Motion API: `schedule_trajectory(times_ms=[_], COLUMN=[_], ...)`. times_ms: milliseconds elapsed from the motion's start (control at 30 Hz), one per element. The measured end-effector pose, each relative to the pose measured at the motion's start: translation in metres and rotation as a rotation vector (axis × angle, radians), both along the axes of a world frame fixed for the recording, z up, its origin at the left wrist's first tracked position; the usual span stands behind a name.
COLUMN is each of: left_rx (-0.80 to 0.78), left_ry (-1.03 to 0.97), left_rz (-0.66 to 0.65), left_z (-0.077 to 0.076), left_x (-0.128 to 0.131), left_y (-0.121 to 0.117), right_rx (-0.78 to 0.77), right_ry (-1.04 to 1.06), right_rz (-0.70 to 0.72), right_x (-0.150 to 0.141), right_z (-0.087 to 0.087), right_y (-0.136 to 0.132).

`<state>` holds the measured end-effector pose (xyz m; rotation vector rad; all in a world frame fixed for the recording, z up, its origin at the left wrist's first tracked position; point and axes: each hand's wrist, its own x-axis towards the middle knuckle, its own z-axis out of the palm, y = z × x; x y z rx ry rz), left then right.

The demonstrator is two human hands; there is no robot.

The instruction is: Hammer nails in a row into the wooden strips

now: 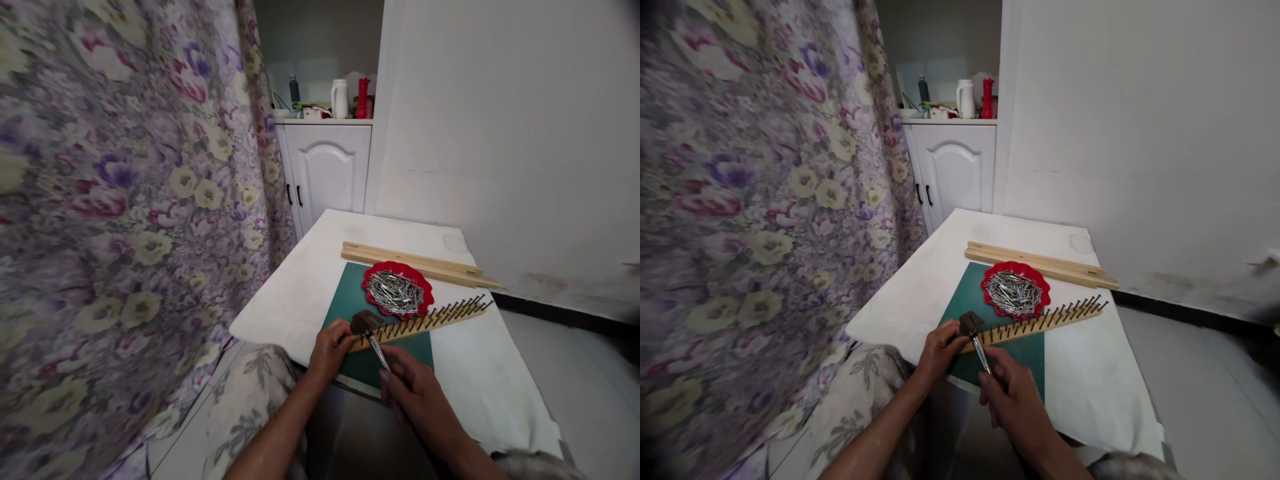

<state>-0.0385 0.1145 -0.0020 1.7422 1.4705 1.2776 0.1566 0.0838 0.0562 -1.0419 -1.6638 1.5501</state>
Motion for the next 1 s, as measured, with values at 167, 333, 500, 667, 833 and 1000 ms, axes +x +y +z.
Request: schedule_trajectory(times_ms=[167, 333, 500, 667, 833, 1000], left_rx=[0.000, 0.012, 0.002, 0.003, 0.021, 0.063], left_ry=[0.002, -0.017, 0.001, 0.018, 0.035, 0.113], left_rz=[0.008, -0.002, -0.001, -0.016, 0.070, 0.072], left_z=[0.001, -0.001, 0.000, 0.003, 0.020, 0.055], left_x=[0.000, -0.003, -0.007, -0.011, -0.023, -0.021], left_y=[0.000, 0.000, 0.000, -0.003, -0.006, 0.021], right_rx=[0.007, -0.018, -0.049, -0.039, 0.023, 0.029], right_ry=[-0.010, 0.049, 0.129, 0.197, 0.256, 0.337], right_rz=[0.008, -0.035, -0.133, -0.248, -0.380, -0.516], right_x=[-0.001, 0.004, 0.018, 0.032, 0.051, 0.069], right_z=[-0.002, -0.002, -0.004, -0.004, 0.005, 0.011], right_y=[-0.001, -0.002, 0.004, 0.015, 0.030, 0.044])
